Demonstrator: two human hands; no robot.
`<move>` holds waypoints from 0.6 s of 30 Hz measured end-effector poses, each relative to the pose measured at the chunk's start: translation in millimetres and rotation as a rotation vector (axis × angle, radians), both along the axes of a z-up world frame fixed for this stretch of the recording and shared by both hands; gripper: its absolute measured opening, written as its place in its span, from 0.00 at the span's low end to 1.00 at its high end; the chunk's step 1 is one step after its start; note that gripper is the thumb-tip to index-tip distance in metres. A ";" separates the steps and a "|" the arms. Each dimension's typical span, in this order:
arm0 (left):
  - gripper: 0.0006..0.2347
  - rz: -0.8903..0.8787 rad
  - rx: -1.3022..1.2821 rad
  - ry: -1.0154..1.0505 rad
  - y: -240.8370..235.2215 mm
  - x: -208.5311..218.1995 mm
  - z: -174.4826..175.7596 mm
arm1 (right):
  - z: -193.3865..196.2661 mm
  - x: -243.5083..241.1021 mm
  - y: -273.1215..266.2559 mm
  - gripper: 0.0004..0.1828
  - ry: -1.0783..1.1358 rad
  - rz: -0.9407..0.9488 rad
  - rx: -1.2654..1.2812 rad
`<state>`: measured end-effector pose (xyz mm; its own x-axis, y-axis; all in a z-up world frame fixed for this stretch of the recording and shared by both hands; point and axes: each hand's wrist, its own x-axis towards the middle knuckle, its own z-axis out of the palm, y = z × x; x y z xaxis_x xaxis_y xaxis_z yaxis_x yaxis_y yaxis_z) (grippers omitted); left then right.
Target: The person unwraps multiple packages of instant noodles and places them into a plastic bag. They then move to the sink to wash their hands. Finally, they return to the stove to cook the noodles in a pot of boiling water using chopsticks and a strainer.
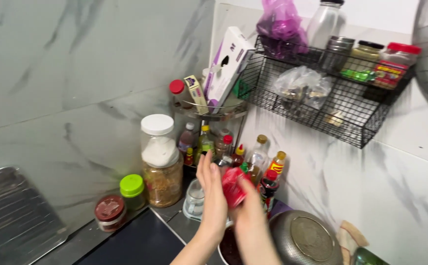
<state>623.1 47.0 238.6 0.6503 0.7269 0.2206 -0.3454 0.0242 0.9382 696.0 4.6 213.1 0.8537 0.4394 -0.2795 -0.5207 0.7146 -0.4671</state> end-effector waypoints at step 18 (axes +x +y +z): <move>0.16 -0.110 -0.947 0.166 -48.2 -75.0 47.8 | 251.2 244.9 -151.8 0.28 0.216 -0.420 -0.036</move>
